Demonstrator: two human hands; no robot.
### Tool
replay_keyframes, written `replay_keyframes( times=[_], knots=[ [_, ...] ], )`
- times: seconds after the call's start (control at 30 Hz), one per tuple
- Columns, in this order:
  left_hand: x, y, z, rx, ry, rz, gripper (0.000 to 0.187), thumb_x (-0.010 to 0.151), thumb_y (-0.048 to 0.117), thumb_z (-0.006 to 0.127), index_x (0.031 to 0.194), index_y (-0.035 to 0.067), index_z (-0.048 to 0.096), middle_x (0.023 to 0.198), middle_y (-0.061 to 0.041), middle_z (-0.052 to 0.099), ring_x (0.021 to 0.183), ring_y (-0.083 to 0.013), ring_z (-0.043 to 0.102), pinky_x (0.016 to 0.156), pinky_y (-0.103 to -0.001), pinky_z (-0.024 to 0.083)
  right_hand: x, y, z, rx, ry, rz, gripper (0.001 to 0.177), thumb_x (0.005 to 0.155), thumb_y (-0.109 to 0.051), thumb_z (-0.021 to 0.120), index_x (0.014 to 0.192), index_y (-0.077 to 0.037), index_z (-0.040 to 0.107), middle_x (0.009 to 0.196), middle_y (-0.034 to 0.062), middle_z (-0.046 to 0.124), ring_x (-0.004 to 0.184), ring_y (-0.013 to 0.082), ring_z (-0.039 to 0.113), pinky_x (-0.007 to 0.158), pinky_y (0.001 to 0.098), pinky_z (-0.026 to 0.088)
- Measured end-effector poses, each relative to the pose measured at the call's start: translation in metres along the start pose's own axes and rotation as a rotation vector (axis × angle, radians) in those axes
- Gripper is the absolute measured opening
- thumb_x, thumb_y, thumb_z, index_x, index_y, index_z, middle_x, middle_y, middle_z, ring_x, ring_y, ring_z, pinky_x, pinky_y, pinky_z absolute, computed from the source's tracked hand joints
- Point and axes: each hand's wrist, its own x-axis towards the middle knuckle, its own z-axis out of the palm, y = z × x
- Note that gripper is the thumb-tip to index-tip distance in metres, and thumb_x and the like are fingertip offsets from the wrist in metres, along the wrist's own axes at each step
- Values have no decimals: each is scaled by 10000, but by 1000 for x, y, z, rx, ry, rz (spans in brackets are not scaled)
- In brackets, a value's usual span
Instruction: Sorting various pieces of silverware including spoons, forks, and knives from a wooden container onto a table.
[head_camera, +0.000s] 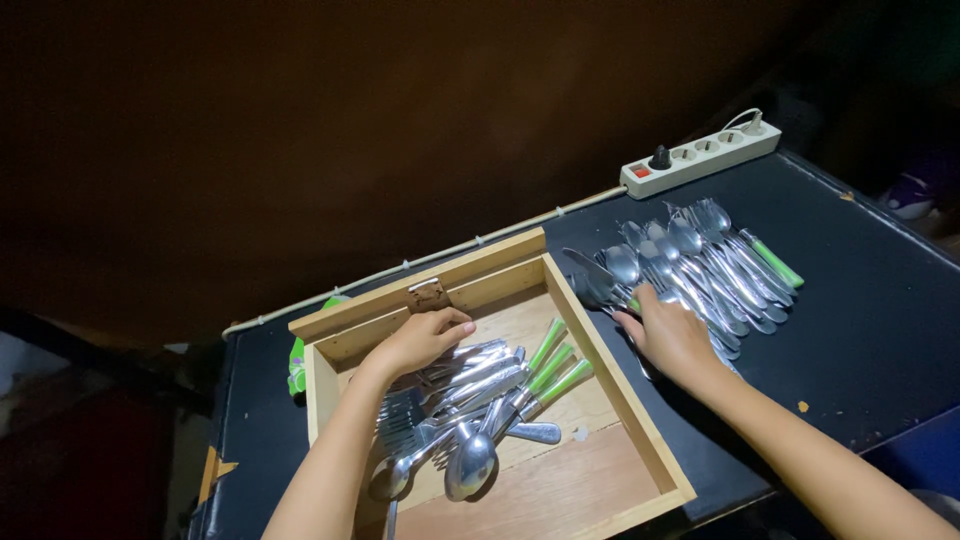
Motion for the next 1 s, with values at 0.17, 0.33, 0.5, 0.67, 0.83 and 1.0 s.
replay_keyframes(
  times=[0.17,0.33,0.5,0.67,0.83,1.0],
  knots=[
    [-4,5,-3,-4,-5,7,543,1008,504,501,1375,121,620,1108,-199,748,1153,-401,657,1007,-505,509,-29,-3,-5,107,-23,-79,392,1059,-368,305,1357,-175,470,1197,204,715,1119,447,692,904,601,562],
    [-7,8,-3,6,-4,15,513,1001,481,516,1372,144,625,1122,-206,739,1178,-407,643,1020,-501,504,-65,-13,-21,127,-146,-91,428,1033,-305,349,1429,-209,478,1256,197,708,1152,466,665,941,607,541],
    [-7,8,-2,13,4,19,492,998,447,536,1369,138,623,1160,-228,723,1203,-415,631,1032,-505,499,-72,-21,-13,-42,-253,-111,457,973,-340,352,1415,-393,456,1160,48,753,1138,380,691,961,523,556],
    [-3,3,-1,11,3,31,515,992,472,544,1373,134,620,1178,-218,721,1207,-407,634,1033,-501,498,-52,-21,16,-351,-18,-279,519,964,-213,379,1479,-233,440,935,72,742,902,311,745,756,459,608],
    [-1,1,0,1,6,21,502,989,465,560,1372,148,627,1143,-200,737,1176,-380,658,1016,-487,508,-6,-3,46,-517,266,-354,578,919,-169,450,1491,-106,504,747,50,717,662,276,752,532,449,596],
    [-7,4,-1,45,28,74,466,978,415,576,1339,126,637,1133,-254,716,1175,-446,634,1021,-535,500,21,7,52,-607,424,-362,543,918,-129,467,1443,-173,600,685,9,712,612,237,743,511,430,583]
  ],
)
